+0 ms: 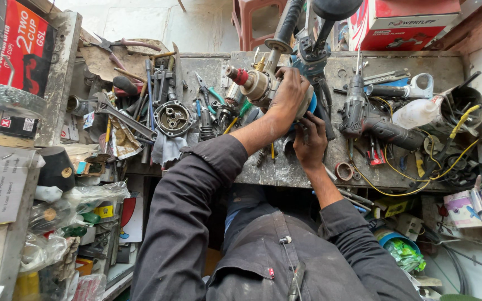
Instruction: The person works at a cluttered repair bench on the gearhead housing of a power tool. They pick up the housing, fit a gear assembly into it, tap and press parts into place with a hammer and by hand, turn the assembly over, and set it down among wrenches and other tools on the bench.
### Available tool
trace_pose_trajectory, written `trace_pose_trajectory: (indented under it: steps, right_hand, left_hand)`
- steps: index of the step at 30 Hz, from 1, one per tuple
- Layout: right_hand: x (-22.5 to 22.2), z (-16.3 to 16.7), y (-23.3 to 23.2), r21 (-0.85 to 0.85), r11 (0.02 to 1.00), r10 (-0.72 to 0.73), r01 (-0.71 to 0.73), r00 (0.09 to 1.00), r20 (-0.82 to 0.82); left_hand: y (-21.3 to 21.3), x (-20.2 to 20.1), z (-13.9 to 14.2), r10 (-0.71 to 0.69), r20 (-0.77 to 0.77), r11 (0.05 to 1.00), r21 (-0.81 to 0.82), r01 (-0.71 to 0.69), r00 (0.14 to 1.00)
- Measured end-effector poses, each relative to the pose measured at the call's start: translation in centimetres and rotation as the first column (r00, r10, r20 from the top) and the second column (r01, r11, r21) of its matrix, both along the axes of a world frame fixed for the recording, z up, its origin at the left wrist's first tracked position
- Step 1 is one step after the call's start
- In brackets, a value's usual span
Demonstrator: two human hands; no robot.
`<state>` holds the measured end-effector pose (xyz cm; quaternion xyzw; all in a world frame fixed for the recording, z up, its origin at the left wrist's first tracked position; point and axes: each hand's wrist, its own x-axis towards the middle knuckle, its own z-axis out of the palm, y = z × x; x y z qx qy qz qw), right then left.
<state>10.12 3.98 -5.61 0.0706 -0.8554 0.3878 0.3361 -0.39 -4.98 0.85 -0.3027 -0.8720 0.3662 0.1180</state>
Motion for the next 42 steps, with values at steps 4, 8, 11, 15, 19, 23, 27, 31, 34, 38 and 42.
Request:
trace_pose_trajectory:
  steps: [4, 8, 11, 15, 19, 23, 27, 31, 34, 38, 42]
  right_hand:
    - [-0.2, 0.1, 0.0, 0.008, 1.0, 0.0, 0.0, 1.0, 0.0]
    - [-0.4, 0.0, -0.5, 0.007, 1.0, -0.003, 0.003, 1.0, 0.0]
    - [-0.4, -0.1, -0.8, 0.021, 1.0, 0.004, -0.004, 1.0, -0.003]
    - [-0.5, -0.2, -0.8, 0.021, 1.0, 0.004, -0.003, 1.0, 0.0]
    - [-0.5, -0.3, -0.7, 0.023, 1.0, 0.003, -0.003, 1.0, -0.001]
    - [-0.5, -0.4, -0.7, 0.027, 1.0, -0.005, 0.005, 1.0, -0.003]
    - [-0.4, -0.5, -0.7, 0.029, 1.0, -0.01, 0.01, 1.0, 0.005]
    - [-0.5, -0.7, -0.8, 0.024, 1.0, -0.01, 0.01, 1.0, 0.002]
    - [-0.8, -0.9, -0.6, 0.026, 1.0, -0.009, 0.009, 1.0, 0.0]
    - [-1.1, -1.2, -0.3, 0.03, 0.999, -0.011, 0.011, 1.0, -0.003]
    - [-1.2, -1.5, -0.3, 0.027, 1.0, -0.01, 0.01, 1.0, 0.004]
  left_hand:
    - [0.0, -0.2, -0.1, -0.006, 0.004, 1.0, -0.011, 0.006, 1.0]
    - [-0.5, -0.3, -0.1, 0.0, -0.004, 1.0, 0.002, 0.0, 1.0]
    - [-0.7, -0.2, 0.0, 0.003, -0.01, 1.0, 0.0, -0.003, 1.0]
    - [-0.8, -0.2, 0.0, 0.005, -0.003, 1.0, -0.006, -0.005, 1.0]
    - [-0.7, -0.2, 0.0, 0.0, -0.001, 1.0, -0.006, 0.0, 1.0]
    - [-0.7, -0.3, 0.1, -0.003, 0.0, 1.0, 0.006, 0.003, 1.0]
    - [-0.8, -0.1, 0.1, -0.006, -0.009, 1.0, 0.004, 0.006, 1.0]
    - [-0.9, -0.1, 0.1, -0.002, -0.008, 1.0, 0.006, 0.003, 1.0]
    - [-0.8, -0.3, 0.2, 0.0, -0.013, 1.0, 0.01, 0.0, 1.0]
    - [-0.5, -0.6, 0.3, -0.006, 0.009, 1.0, 0.003, 0.006, 1.0]
    - [-0.5, -0.8, 0.3, -0.002, 0.003, 1.0, -0.008, 0.002, 1.0]
